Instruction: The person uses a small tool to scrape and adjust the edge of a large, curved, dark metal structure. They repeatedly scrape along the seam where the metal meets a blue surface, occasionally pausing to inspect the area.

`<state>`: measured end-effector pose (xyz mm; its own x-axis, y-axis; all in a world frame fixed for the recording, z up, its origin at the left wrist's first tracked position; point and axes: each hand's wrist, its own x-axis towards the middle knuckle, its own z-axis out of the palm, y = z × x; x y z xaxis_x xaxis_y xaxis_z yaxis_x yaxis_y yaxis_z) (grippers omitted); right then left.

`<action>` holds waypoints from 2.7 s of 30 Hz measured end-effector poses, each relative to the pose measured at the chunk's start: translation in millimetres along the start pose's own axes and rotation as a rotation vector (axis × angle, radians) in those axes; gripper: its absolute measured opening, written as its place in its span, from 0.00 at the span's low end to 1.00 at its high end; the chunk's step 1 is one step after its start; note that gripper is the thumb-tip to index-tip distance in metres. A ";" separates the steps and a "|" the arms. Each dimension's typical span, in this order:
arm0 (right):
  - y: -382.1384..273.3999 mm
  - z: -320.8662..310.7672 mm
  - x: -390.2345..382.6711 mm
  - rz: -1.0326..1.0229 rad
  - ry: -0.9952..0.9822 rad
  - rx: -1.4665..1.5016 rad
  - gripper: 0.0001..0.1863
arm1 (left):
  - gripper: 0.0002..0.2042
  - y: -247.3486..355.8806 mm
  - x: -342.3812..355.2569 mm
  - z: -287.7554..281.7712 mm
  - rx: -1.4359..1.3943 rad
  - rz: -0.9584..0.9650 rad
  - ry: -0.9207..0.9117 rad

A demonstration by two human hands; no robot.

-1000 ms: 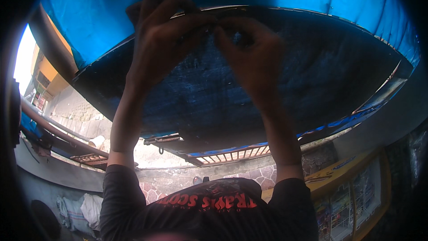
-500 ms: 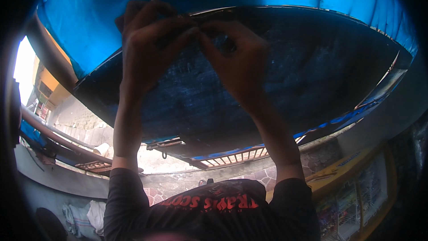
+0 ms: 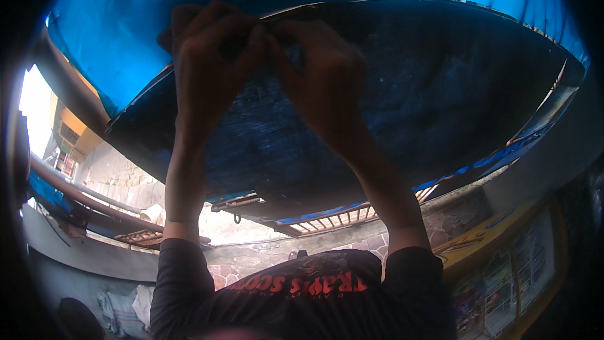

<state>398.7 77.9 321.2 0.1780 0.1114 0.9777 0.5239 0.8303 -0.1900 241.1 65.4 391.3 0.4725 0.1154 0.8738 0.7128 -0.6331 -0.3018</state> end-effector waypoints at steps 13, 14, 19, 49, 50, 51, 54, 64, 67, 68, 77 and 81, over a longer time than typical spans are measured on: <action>3.9 3.1 -5.1 -0.015 0.013 0.017 0.09 | 0.05 -3.2 4.5 -9.5 -0.043 0.010 -0.069; 4.6 3.7 -5.0 -0.024 0.021 0.020 0.09 | 0.04 -3.4 4.5 -9.1 -0.053 0.009 -0.070; 4.1 6.6 -5.5 -0.015 0.013 0.026 0.08 | 0.03 -3.2 1.5 -5.3 -0.050 -0.012 -0.055; 6.4 -21.7 8.0 0.131 -0.171 0.067 0.09 | 0.05 -9.3 -7.0 -2.5 0.017 0.058 0.017; 5.9 -22.0 8.1 0.132 -0.174 0.050 0.09 | 0.05 -8.6 -7.2 -1.9 0.043 0.103 0.026; 6.3 -21.2 7.6 0.121 -0.167 0.060 0.09 | 0.05 -8.9 -8.7 -0.6 0.080 0.129 0.038; 7.3 -19.9 5.6 0.109 -0.162 0.081 0.10 | 0.06 -7.8 -13.2 4.1 0.130 0.137 0.070; 8.2 -22.2 1.9 0.180 -0.192 0.153 0.11 | 0.06 -6.0 -17.6 10.5 0.028 -0.046 0.068; 7.7 -25.2 3.6 0.239 -0.231 0.126 0.12 | 0.07 -0.8 -15.0 7.6 0.040 -0.078 0.059; 5.9 -26.4 4.5 0.267 -0.250 0.107 0.12 | 0.07 0.2 -14.7 7.0 0.050 -0.087 0.052; 5.6 -24.4 3.0 0.255 -0.210 0.161 0.13 | 0.08 15.7 -3.2 1.0 -0.026 -0.211 0.042; 1.9 -22.9 0.7 0.259 -0.208 0.156 0.12 | 0.08 14.5 -5.1 2.8 -0.076 -0.204 0.088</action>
<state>418.8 67.1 319.5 0.1065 0.4239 0.8995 0.3479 0.8315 -0.4330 250.5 57.7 381.4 0.2727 0.1818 0.9447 0.7466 -0.6593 -0.0886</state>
